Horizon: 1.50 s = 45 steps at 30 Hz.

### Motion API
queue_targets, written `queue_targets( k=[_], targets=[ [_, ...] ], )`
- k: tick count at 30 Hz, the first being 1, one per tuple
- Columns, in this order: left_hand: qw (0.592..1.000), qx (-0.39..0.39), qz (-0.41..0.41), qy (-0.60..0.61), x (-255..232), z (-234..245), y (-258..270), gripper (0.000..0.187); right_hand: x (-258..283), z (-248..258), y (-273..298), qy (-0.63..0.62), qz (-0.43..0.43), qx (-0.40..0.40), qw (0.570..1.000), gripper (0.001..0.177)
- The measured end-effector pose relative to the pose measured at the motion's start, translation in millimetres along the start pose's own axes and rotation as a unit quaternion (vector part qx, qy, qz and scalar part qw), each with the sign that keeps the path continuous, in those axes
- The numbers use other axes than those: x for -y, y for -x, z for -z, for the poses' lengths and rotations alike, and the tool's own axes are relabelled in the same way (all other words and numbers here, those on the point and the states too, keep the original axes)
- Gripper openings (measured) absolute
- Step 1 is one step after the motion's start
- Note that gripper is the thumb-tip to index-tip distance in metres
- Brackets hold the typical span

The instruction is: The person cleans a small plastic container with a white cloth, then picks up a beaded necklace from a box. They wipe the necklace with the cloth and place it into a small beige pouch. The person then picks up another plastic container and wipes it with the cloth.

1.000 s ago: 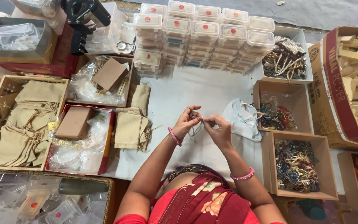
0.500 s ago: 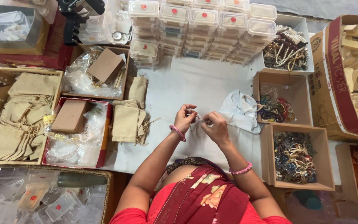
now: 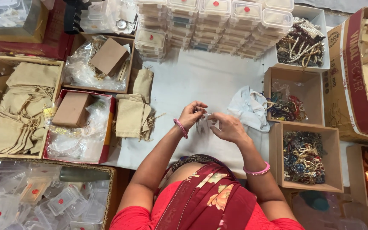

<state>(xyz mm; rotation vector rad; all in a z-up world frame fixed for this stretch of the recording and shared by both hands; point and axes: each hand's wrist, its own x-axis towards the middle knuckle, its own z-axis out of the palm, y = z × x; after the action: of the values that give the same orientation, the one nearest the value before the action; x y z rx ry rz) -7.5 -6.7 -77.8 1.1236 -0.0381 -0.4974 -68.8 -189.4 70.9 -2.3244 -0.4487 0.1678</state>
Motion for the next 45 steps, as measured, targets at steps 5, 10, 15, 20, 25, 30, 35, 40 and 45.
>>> queue_targets(
  k=[5, 10, 15, 20, 25, 30, 35, 40, 45],
  targets=[
    [0.992, 0.038, 0.049, -0.106, -52.2, -11.1, 24.9, 0.025, -5.8, -9.5, 2.0, 0.112, 0.083, -0.058, 0.989, 0.018],
    [0.953, 0.032, 0.019, -0.301, -57.7, -4.0, 35.3, 0.023, -10.2, -13.6, 2.5, 0.018, 0.007, -0.028, 0.999, 0.013],
    [0.849, -0.044, -0.148, -0.505, -43.9, -13.7, 50.1, 0.014, -33.6, -26.1, 5.2, -0.272, 0.044, 0.032, 0.961, 0.021],
    [0.762, -0.156, -0.264, -0.57, -66.1, -22.3, 77.6, 0.012, -10.8, -15.5, 0.5, -0.385, -0.01, 0.013, 0.923, 0.03],
    [0.75, -0.239, -0.278, -0.55, -83.5, -26.2, 87.6, 0.018, 6.9, -27.5, -4.6, -0.021, -0.007, -0.119, 0.993, 0.028],
    [0.832, -0.272, -0.202, -0.439, -55.4, -15.8, 62.8, 0.012, 12.0, -31.3, -9.6, 0.12, 0.103, -0.216, 0.963, 0.018],
    [0.934, -0.259, -0.09, -0.228, -61.5, -0.4, 47.8, 0.021, -7.8, -38.1, -4.2, -0.239, 0.078, -0.216, 0.944, 0.016],
    [0.913, -0.229, -0.07, -0.329, -83.0, -21.8, 61.3, 0.024, -2.7, -31.9, -14.2, -0.472, 0.086, -0.346, 0.806, 0.013],
    [0.848, -0.227, -0.132, -0.46, -56.0, 1.0, 49.3, 0.018, -40.8, -27.5, -7.2, -0.676, 0.061, -0.295, 0.672, 0.036]
  ],
)
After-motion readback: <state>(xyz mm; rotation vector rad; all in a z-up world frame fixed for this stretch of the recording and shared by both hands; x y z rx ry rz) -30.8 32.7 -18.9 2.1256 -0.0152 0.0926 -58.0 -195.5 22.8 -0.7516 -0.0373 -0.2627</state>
